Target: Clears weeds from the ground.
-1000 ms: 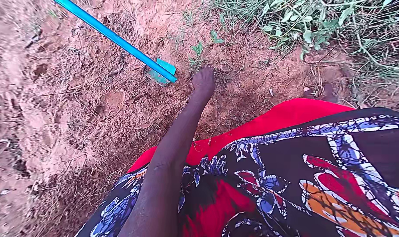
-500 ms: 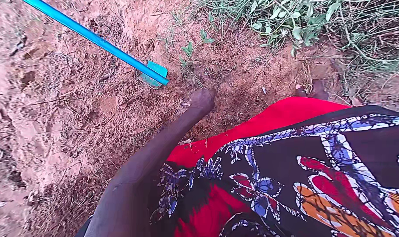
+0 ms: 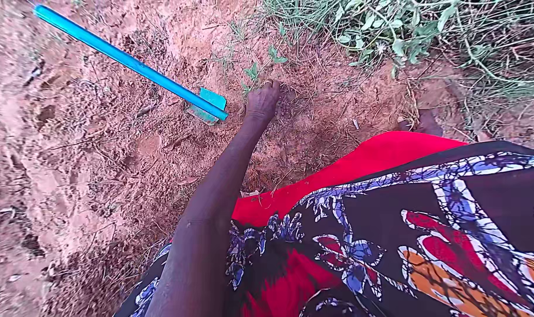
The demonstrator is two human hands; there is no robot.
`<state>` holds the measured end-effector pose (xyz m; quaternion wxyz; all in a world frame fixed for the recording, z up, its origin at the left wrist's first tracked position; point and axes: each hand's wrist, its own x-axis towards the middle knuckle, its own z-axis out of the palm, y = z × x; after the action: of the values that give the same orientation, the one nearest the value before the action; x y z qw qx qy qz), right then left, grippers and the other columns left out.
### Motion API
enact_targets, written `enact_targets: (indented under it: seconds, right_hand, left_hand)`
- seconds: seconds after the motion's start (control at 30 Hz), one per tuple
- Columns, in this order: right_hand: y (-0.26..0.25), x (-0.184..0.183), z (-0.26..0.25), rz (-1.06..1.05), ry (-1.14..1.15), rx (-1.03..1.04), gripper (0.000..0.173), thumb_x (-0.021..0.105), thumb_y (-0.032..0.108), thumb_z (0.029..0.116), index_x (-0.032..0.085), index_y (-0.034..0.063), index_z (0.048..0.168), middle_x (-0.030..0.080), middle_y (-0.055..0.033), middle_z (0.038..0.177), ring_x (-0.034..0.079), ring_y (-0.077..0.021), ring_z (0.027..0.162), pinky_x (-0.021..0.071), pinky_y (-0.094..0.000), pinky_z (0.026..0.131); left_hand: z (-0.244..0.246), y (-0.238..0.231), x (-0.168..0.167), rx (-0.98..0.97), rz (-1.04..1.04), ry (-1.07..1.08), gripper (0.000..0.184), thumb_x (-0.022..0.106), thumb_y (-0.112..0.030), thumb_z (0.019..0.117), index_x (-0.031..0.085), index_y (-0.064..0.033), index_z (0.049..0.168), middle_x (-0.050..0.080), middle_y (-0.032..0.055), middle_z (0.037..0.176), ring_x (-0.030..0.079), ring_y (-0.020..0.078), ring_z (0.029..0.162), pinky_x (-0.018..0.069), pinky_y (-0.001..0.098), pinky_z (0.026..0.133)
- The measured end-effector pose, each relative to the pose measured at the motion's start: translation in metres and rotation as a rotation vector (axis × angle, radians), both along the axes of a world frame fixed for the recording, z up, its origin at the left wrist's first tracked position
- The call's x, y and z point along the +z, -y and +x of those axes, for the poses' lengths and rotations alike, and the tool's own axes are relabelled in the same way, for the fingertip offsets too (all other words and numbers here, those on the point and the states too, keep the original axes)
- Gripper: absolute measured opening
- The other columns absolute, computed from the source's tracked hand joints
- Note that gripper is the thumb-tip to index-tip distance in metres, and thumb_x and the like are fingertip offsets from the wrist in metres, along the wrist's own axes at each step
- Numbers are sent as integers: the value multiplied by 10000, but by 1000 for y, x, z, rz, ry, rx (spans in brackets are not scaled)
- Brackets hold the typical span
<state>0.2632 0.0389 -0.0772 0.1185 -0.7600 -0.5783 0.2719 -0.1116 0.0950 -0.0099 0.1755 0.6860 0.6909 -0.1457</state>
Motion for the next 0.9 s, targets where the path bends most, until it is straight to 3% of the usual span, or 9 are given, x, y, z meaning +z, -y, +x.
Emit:
enact_targets:
  seconds: [0.2, 0.33, 0.4, 0.53, 0.67, 0.77, 0.9]
  right_hand:
    - [-2, 20, -13, -97, 33, -41, 441, 571, 173, 1007, 530, -73, 1371, 642, -344, 1225, 656, -473, 1114, 477, -606, 974]
    - [1, 12, -9, -38, 31, -27, 436, 562, 179, 998, 545, -71, 1356, 654, -338, 1207, 661, -493, 1096, 476, -639, 948]
    - [2, 9, -9, -8, 29, -29, 425, 569, 170, 981, 558, -67, 1333, 665, -333, 1175, 671, -487, 1064, 486, -635, 921]
    - [-6, 40, -25, -193, 37, -99, 442, 544, 123, 1011, 508, -46, 1418, 612, -340, 1303, 622, -473, 1190, 447, -596, 1016]
    - [-1, 31, -19, -134, 45, -60, 442, 554, 137, 1002, 520, -58, 1398, 632, -347, 1255, 640, -494, 1143, 461, -623, 984]
    - [3, 18, -13, -36, 31, -22, 445, 567, 155, 995, 527, -82, 1369, 645, -359, 1203, 653, -524, 1090, 471, -657, 946]
    - [3, 27, -17, -76, 30, -29, 447, 566, 129, 995, 514, -93, 1380, 627, -377, 1230, 635, -539, 1123, 454, -661, 971]
  left_hand:
    - [-3, -13, 4, 138, -68, -125, 409, 416, -2, 1043, 470, 32, 1447, 589, 304, 1334, 644, 499, 1136, 524, 637, 873]
    - [-1, -14, 11, 190, -128, -135, 396, 458, -4, 1026, 499, 53, 1416, 566, 311, 1373, 606, 507, 1202, 492, 665, 918]
    - [3, -16, 14, 207, -157, -158, 374, 489, 3, 1010, 517, 83, 1374, 579, 315, 1353, 602, 503, 1214, 494, 659, 927]
    - [18, -21, 22, 192, -220, -215, 291, 517, 0, 1004, 583, 137, 1252, 607, 327, 1303, 588, 495, 1233, 485, 645, 938]
    - [22, -17, 20, 156, -218, -180, 266, 485, -45, 1028, 640, 122, 1166, 632, 314, 1262, 608, 481, 1210, 496, 636, 926]
    - [15, 1, 17, 161, -214, -142, 344, 409, -150, 1087, 630, 81, 1215, 652, 296, 1246, 626, 473, 1191, 497, 629, 927]
    - [6, 16, 16, 109, -228, -157, 323, 402, -99, 1083, 587, 63, 1293, 638, 290, 1270, 621, 485, 1187, 497, 640, 908]
